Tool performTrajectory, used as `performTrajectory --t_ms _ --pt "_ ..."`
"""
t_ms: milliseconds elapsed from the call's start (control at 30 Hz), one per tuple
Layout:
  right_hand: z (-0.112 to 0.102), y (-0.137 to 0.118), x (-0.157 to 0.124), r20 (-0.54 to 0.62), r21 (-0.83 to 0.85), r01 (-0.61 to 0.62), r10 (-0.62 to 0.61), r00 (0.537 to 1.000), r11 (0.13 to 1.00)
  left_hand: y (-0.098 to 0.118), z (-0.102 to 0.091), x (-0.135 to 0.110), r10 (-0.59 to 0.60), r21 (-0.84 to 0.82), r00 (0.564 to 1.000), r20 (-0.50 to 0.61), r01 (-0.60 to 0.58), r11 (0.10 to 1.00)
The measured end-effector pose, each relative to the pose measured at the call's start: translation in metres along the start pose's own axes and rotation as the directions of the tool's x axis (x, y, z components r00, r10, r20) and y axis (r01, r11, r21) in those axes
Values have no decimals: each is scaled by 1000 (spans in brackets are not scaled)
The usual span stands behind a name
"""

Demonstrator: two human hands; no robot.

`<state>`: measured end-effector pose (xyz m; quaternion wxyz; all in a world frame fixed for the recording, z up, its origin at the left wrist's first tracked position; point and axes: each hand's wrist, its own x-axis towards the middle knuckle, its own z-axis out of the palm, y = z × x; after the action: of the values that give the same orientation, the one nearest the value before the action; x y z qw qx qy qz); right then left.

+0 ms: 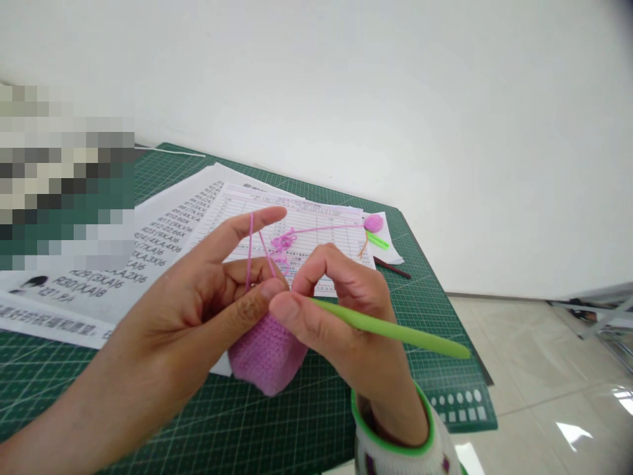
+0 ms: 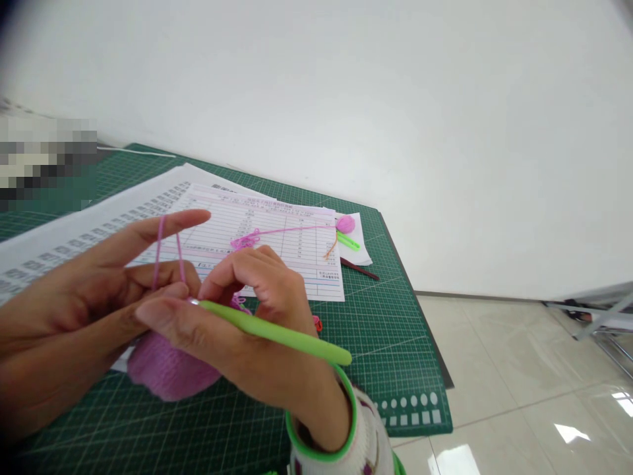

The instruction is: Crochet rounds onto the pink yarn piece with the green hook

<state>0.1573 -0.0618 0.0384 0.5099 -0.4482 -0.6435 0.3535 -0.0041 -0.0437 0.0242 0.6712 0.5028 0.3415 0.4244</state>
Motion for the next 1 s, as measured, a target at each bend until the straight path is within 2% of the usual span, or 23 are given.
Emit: performTrajectory --t_ms 100,233,533,1000 --pt "-9 1 1 161 72 -105 92 983 992 -1 -4 0 -8 -40 999 -35 7 999" --pt "-21 6 2 311 150 -110 59 949 983 0 -5 2 -3 -54 998 -63 0 999" --pt "-26 9 2 418 243 -217 100 903 945 4 -3 1 8 -103 996 -84 -17 995" --pt "-29 8 2 422 264 -272 143 895 925 5 -4 4 29 -52 992 -122 -36 998"
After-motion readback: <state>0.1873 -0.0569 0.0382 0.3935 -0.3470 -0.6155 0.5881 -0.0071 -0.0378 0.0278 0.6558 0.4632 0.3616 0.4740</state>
